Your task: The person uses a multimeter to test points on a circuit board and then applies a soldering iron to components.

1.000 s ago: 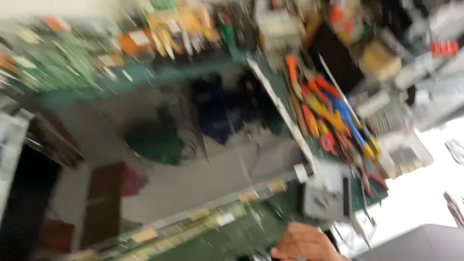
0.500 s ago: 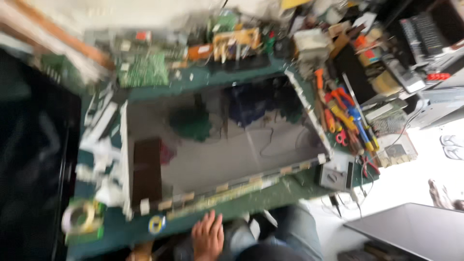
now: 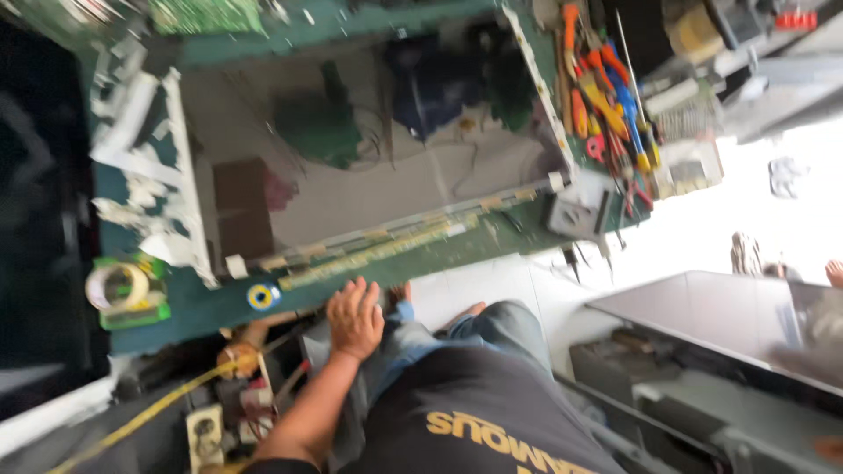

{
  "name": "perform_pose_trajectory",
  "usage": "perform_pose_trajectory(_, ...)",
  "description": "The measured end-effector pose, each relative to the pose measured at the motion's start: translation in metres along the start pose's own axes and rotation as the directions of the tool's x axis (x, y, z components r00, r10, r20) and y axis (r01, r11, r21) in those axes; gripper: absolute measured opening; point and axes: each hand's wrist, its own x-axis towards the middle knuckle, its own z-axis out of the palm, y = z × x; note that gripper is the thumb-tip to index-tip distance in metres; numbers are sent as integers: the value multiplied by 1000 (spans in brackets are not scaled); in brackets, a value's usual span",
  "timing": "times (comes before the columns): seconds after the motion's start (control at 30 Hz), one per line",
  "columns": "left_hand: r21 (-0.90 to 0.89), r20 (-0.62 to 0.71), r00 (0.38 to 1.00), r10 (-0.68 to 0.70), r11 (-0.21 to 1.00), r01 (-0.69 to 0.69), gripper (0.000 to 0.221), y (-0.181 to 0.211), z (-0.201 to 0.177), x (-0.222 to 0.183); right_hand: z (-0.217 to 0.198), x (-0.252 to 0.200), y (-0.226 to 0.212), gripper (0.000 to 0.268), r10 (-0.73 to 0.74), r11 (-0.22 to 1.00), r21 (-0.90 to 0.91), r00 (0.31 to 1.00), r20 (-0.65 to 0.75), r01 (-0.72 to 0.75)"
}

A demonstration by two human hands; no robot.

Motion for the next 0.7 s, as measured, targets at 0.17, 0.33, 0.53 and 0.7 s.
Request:
perform_pose_trajectory(0.17, 48, 30, 999, -25, 999, 23, 54, 11, -4, 4, 273, -37, -218, 55, 361, 725, 600, 929, 86, -338)
perform_pose_trajectory(0.33, 29, 50, 980, -190, 982, 189, 45, 94, -28, -6, 317, 0, -187, 37, 182, 673, 691, 965, 190, -263)
perform_pose_trajectory(0.53, -122, 846, 503, -177, 854, 506, 26, 252, -9, -124, 396, -11, -135, 28, -347, 902, 361, 897, 275, 238)
perform_pose_trajectory(0.7, 40, 981, 118, -152, 762, 647, 20, 286, 15, -193, 420, -59, -74, 22, -123, 868, 490, 917, 380, -86)
